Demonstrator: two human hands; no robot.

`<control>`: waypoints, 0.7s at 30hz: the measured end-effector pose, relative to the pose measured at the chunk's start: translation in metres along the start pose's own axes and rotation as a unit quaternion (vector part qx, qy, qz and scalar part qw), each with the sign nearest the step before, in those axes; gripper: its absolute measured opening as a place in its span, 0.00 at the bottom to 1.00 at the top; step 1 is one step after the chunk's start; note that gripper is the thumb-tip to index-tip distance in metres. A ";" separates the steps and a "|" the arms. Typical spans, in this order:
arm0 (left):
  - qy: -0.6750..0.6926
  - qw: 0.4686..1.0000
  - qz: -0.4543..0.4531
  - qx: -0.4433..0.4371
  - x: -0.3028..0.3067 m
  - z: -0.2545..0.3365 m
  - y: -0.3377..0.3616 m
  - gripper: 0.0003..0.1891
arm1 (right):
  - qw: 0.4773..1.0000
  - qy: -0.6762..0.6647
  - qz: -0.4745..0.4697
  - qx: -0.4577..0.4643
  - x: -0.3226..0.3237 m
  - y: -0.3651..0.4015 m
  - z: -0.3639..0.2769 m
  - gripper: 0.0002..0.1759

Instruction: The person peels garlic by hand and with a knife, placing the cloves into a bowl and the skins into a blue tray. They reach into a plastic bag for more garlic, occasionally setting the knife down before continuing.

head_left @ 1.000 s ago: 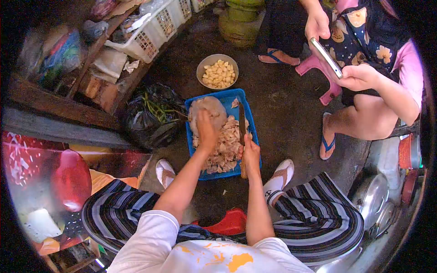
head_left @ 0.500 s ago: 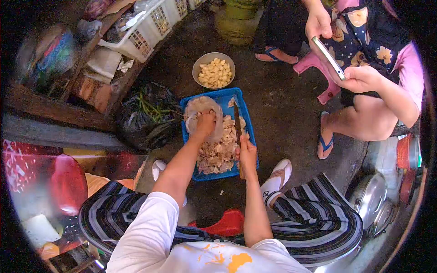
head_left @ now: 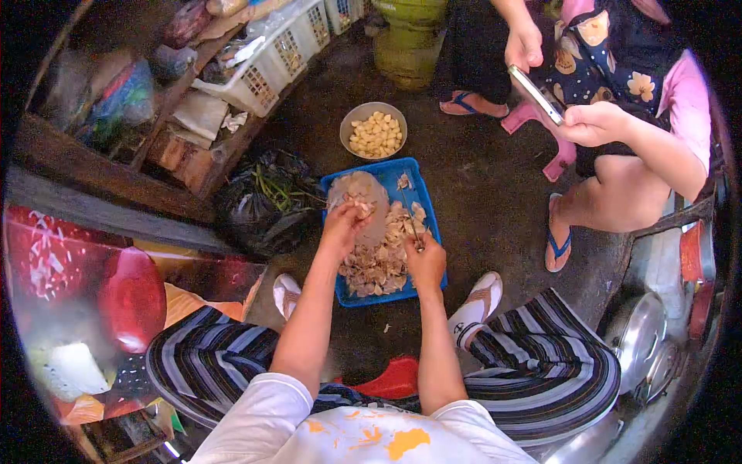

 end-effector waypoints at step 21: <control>-0.098 0.987 -0.022 -0.127 -0.032 0.056 0.086 0.08 | 0.908 -0.352 -0.184 -0.135 -0.002 0.012 -0.073 0.28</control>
Point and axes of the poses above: each hand's wrist, its own y-axis away from the middle knuckle, its own x-axis out of the back of the hand, z = x × y, the point moved 1 cm from there along -y, towards the middle knuckle, and after that the axes turned 14 degrees about -y, right-handed, at the moved point
